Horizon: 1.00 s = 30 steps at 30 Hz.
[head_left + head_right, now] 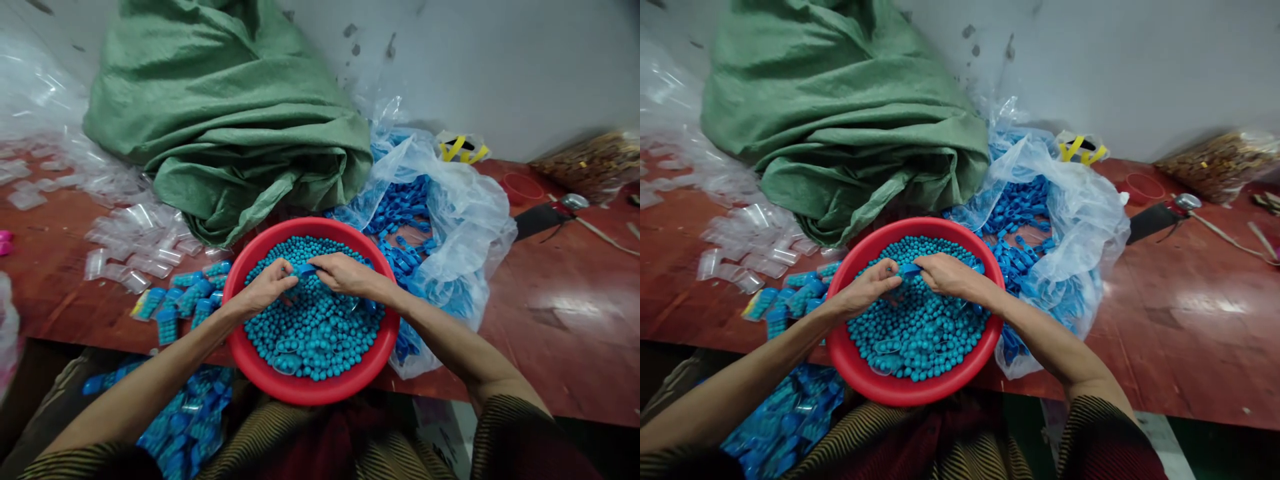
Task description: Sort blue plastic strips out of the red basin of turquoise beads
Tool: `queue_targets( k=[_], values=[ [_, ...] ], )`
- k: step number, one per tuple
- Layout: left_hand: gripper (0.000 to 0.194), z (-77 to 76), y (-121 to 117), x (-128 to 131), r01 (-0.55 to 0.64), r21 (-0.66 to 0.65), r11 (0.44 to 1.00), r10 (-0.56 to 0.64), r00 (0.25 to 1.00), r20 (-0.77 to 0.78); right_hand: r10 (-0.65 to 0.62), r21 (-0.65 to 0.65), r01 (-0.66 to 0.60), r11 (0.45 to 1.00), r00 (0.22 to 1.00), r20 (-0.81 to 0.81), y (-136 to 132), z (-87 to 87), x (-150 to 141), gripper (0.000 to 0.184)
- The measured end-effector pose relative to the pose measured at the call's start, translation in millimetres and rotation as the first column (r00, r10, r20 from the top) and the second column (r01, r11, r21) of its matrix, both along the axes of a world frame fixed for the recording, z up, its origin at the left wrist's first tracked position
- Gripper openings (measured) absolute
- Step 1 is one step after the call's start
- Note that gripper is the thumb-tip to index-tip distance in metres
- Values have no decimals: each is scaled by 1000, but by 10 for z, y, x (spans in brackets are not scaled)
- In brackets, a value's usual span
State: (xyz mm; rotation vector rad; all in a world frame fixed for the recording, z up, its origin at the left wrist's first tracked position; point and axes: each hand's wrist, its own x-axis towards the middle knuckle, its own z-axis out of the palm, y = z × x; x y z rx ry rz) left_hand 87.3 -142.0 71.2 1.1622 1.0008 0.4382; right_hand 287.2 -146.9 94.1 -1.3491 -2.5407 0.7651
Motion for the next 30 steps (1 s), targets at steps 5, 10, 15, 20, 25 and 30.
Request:
queue_targets(
  k=[5, 10, 15, 20, 25, 30],
  values=[
    [40, 11, -29, 27, -68, 31, 997, 67, 997, 28, -158, 36, 163, 986, 982, -100, -36, 31, -15, 37],
    [38, -17, -71, 63, -147, 74, 986, 139, 985, 97, -149, -54, 141, 989, 966, -209, -60, 30, -38, 32],
    [40, -45, -78, -2, -117, 21, 993, 114, 989, 91, -72, -84, 56, 995, 977, -202, -70, -43, 91, 23],
    [42, -35, -75, -11, -101, 3, 995, 100, 983, 157, -295, -375, 147, 915, 879, -375, -35, -38, 53, 23],
    [44, -43, -99, 15, -124, 47, 991, 116, 982, 147, -235, -158, 189, 969, 900, -366, -73, -34, -77, 18],
    [49, -50, -133, 28, -115, -3, 993, 113, 970, 216, -92, 137, 158, 978, 914, -395, -135, -158, -83, 23]
  ],
)
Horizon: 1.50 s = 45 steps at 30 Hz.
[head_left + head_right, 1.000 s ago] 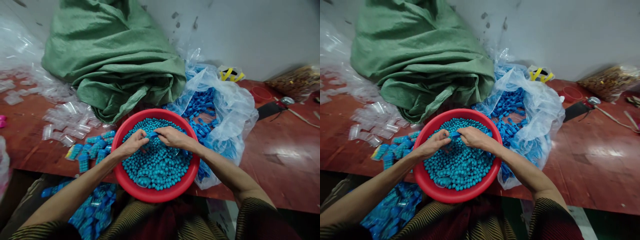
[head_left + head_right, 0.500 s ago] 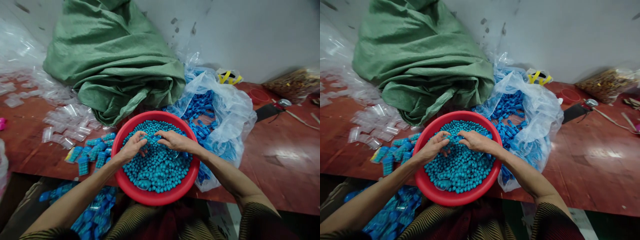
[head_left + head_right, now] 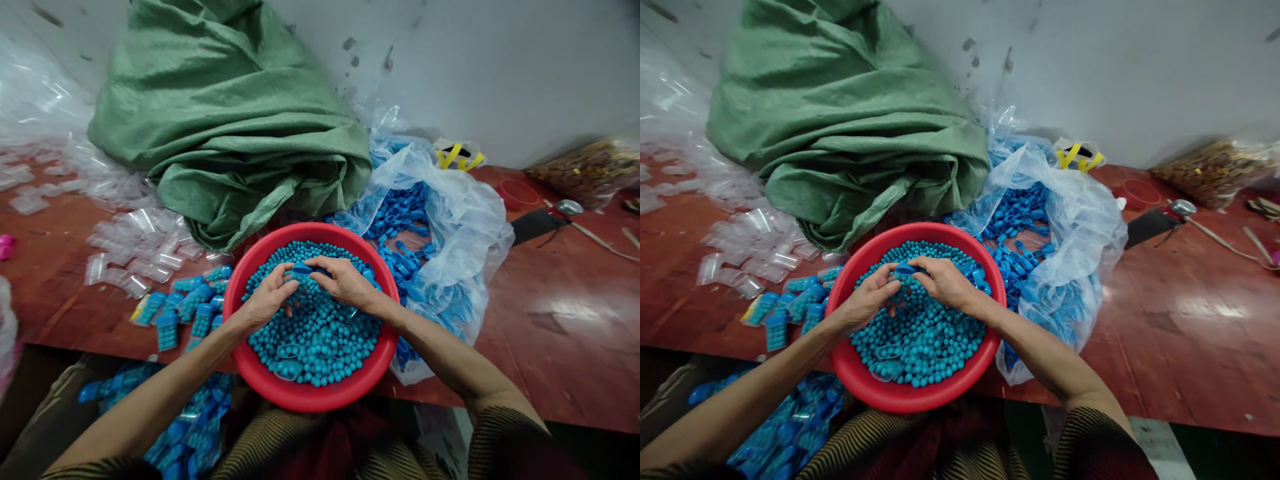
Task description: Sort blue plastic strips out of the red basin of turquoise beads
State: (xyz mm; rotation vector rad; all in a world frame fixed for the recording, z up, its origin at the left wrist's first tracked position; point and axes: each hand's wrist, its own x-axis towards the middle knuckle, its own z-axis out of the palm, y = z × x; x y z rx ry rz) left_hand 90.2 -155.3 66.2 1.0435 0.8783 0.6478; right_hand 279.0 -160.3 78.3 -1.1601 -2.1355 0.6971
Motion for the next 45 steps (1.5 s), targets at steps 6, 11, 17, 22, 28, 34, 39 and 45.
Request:
queue_targets(
  k=[6, 11, 17, 22, 28, 34, 39, 45],
  values=[
    [61, 95, -49, 20, -29, -68, 997, 31, 999, 33, 62, 196, -69, 978, 997, 39, -88, -176, 12, 33],
    [61, 144, -57, 30, -36, -84, 996, 40, 998, 40, 110, 259, -129, 957, 990, 86, -92, -200, 48, 40],
    [51, 169, -89, 111, -118, -47, 992, 119, 993, 5, 59, 334, -94, 938, 992, 115, -138, -239, 6, 41],
    [45, 173, -90, 151, -178, 29, 984, 179, 984, -19, -14, 229, 34, 973, 996, -89, -151, -234, -46, 29],
    [47, 180, -35, 75, -95, 103, 990, 97, 995, -14, -303, -402, 125, 907, 855, -420, -43, -17, -42, 26],
    [42, 156, -58, 64, -100, 56, 993, 101, 995, -12, -306, -507, 52, 861, 847, -434, 57, 130, 63, 23],
    [48, 147, -42, 43, -72, 20, 997, 72, 997, 3, -167, -473, -3, 881, 934, -317, 9, 131, 94, 25],
    [45, 121, -32, 48, -44, 74, 996, 47, 998, -40, -97, -107, 95, 990, 995, -17, -81, 190, 55, 16]
  ],
)
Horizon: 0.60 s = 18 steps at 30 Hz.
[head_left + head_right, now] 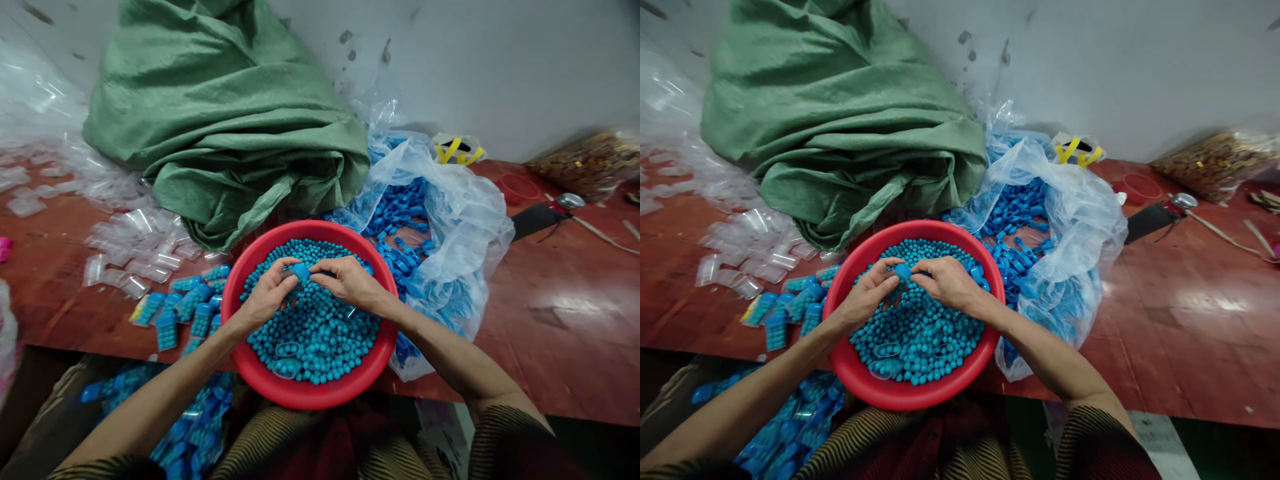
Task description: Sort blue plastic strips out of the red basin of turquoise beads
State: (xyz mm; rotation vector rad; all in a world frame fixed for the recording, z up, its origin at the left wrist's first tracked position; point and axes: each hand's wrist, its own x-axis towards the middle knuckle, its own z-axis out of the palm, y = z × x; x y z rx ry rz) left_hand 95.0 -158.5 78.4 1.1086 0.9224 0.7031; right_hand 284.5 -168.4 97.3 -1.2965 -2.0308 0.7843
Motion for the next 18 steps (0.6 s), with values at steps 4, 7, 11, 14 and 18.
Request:
queue_targets(
  k=[4, 7, 11, 14, 18],
  values=[
    [54, 21, -4, -6, 37, -29, 999, -36, 999, 36, -41, 114, 51, 992, 995, -86, -41, -80, -53, 18],
    [60, 13, -11, -14, 30, -64, 998, -27, 998, 57, -84, 74, 96, 993, 985, -152, -73, -164, -91, 17],
    [60, -25, -32, -9, 14, -61, 998, -11, 998, 58, -66, 117, 82, 990, 989, -135, -102, -205, -110, 18],
    [62, -15, -53, 8, -4, -54, 999, 8, 997, 77, -81, 132, 98, 986, 988, -132, -120, -209, -122, 18],
    [59, 30, -67, 16, -9, -69, 998, 14, 997, 81, -81, 96, 100, 990, 979, -186, -140, -197, -131, 17]
  ],
)
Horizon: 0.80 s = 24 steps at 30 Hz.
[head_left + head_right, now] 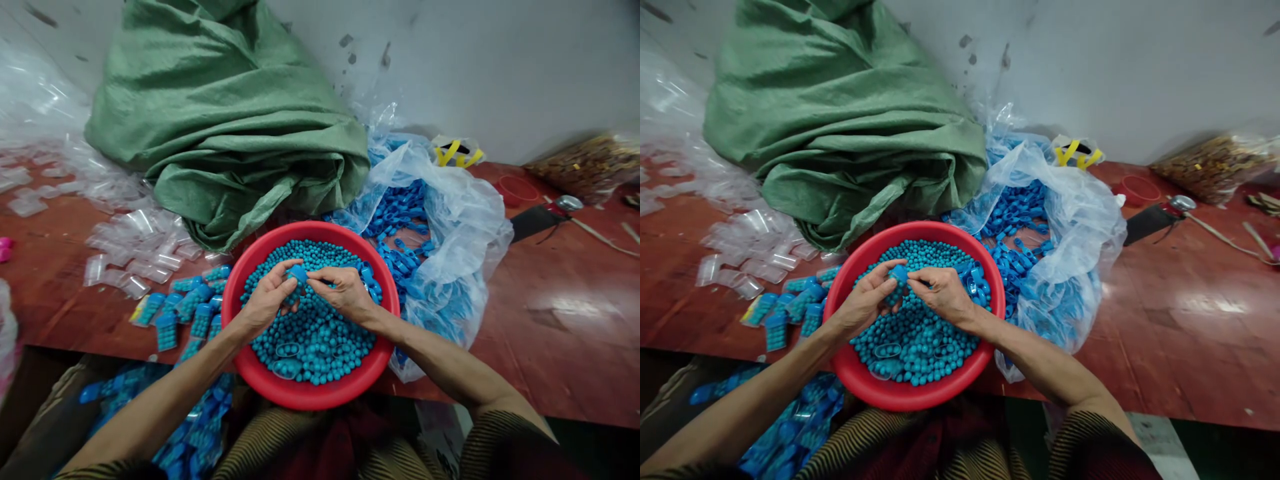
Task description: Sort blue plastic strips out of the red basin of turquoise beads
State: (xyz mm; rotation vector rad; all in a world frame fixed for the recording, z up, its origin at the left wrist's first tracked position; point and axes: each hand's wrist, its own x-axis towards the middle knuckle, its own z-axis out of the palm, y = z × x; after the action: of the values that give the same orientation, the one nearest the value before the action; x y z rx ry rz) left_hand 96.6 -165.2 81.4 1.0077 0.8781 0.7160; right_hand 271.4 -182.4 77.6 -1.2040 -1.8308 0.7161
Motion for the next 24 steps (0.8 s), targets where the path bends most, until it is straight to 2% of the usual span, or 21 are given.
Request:
queue_targets(
  k=[2, 6, 9, 13, 16, 21, 24],
  values=[
    [54, 9, 3, -6, 9, 24, 1000, -8, 1000, -12, 47, 16, -47, 999, 999, 4, 14, 41, 22, 17],
    [44, 5, 6, -13, 40, 118, 992, -36, 999, -37, 219, 6, -221, 975, 971, 100, 100, 159, 113, 18],
    [40, 15, -14, -4, 16, 126, 992, -11, 999, -38, 291, -49, -288, 956, 955, 57, 157, 186, 165, 20],
    [45, 53, -28, -1, 1, 84, 996, 1, 1000, -27, 257, -54, -259, 964, 966, -28, 163, 144, 160, 21],
    [47, 44, -24, 6, -7, 93, 996, 10, 999, -34, 233, 23, -233, 972, 972, 15, 132, 68, 108, 19],
    [36, -74, -56, 71, -121, 100, 988, 129, 988, -81, 191, 123, -204, 971, 975, 115, 69, -101, 35, 21],
    [35, -73, -39, 63, -92, 118, 989, 108, 985, -133, 237, 2, -238, 971, 966, 104, 105, -20, 86, 16]
  ],
)
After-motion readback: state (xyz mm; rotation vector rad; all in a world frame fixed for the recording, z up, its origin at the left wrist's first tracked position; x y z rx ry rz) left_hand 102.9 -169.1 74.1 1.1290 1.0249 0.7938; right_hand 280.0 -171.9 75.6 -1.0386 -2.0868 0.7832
